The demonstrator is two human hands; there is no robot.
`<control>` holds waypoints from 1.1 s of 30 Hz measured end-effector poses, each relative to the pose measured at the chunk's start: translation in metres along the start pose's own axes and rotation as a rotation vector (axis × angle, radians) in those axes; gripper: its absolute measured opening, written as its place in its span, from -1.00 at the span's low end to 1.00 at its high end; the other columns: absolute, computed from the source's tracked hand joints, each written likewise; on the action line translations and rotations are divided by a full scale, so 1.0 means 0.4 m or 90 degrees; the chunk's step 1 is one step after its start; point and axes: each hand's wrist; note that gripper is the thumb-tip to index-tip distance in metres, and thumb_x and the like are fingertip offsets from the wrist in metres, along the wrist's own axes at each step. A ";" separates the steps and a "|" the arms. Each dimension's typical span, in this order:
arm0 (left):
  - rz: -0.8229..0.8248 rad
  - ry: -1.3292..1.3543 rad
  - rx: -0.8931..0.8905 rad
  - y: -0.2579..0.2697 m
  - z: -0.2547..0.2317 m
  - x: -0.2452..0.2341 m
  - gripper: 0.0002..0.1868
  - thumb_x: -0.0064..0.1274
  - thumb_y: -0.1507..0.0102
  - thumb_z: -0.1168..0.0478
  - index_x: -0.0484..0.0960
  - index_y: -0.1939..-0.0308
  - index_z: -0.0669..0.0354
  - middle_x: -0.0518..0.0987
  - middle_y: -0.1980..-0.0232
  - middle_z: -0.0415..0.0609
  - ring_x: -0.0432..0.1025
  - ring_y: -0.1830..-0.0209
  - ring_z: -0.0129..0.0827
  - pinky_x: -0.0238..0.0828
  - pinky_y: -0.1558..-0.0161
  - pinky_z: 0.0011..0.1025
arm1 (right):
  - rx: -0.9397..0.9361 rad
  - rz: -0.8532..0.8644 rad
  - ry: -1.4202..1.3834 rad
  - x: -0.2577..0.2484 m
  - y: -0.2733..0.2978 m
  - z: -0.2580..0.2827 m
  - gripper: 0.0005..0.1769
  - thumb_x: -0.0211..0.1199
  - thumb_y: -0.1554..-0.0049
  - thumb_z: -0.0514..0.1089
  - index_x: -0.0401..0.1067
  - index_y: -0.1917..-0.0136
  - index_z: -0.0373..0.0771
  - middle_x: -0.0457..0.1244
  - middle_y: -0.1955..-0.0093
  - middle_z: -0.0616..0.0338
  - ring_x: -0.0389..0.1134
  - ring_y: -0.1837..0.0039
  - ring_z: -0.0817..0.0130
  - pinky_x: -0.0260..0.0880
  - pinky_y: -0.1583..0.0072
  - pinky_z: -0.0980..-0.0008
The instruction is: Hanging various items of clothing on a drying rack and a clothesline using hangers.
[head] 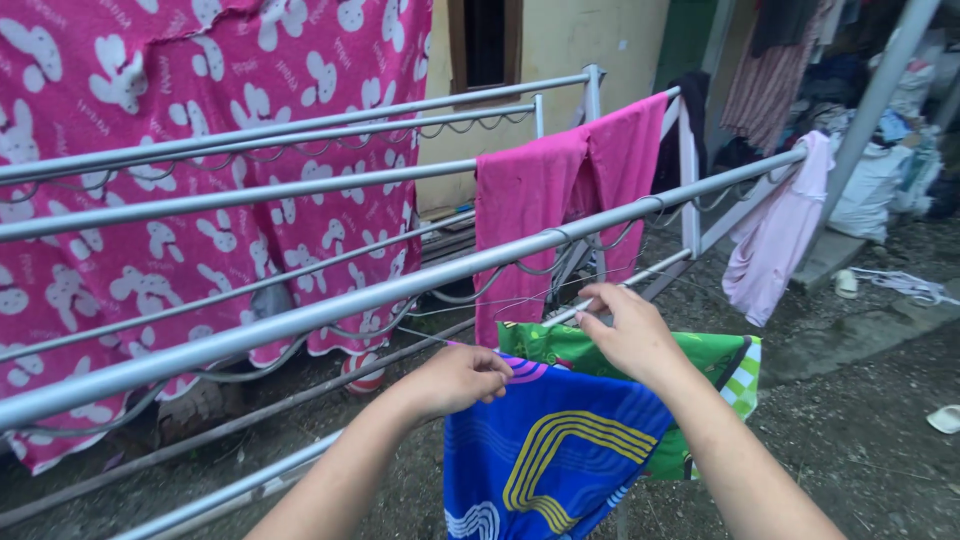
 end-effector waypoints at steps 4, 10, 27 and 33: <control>-0.345 -0.159 0.180 0.027 -0.081 0.010 -0.68 -0.09 -0.15 0.39 0.69 0.08 0.25 0.68 0.15 0.06 0.63 0.13 -0.18 0.55 0.03 -0.29 | 0.030 0.022 -0.025 0.009 0.040 -0.038 -0.64 0.25 -0.14 -0.04 0.50 -0.17 -0.19 0.43 0.01 0.05 0.48 -0.07 0.14 0.45 -0.09 0.22; -0.634 -0.350 0.469 -0.002 -0.155 0.015 -0.40 0.10 -0.04 0.28 0.50 -0.16 0.49 0.48 -0.11 0.37 0.33 -0.12 0.25 0.17 -0.12 0.06 | 0.029 -0.077 -0.003 0.079 0.079 -0.077 -0.73 0.17 -0.21 -0.02 0.57 -0.12 -0.08 0.45 -0.02 0.09 0.49 -0.07 0.09 0.48 -0.09 0.21; -0.662 -0.387 0.325 -0.117 0.029 0.111 -0.55 0.09 0.00 0.34 0.54 0.00 0.18 0.54 0.08 0.09 0.43 -0.01 -0.05 0.12 -0.23 0.01 | 0.030 -0.232 0.154 0.141 0.161 -0.025 -0.76 0.17 -0.16 -0.09 0.53 -0.10 0.04 0.40 0.13 0.21 0.45 0.12 0.07 0.45 0.15 0.14; -0.666 -0.381 0.353 -0.120 0.039 0.110 -0.53 0.11 0.02 0.34 0.54 0.00 0.16 0.54 0.06 0.06 0.42 -0.06 -0.07 0.10 -0.24 0.02 | -0.022 -0.273 0.178 0.142 0.165 -0.023 -0.77 0.20 -0.13 -0.14 0.53 -0.07 0.01 0.39 0.18 0.21 0.44 0.18 0.07 0.43 0.20 0.14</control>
Point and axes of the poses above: each hand's wrist, its own y-axis away from the middle knuckle, its own x-axis out of the palm, z = x × y
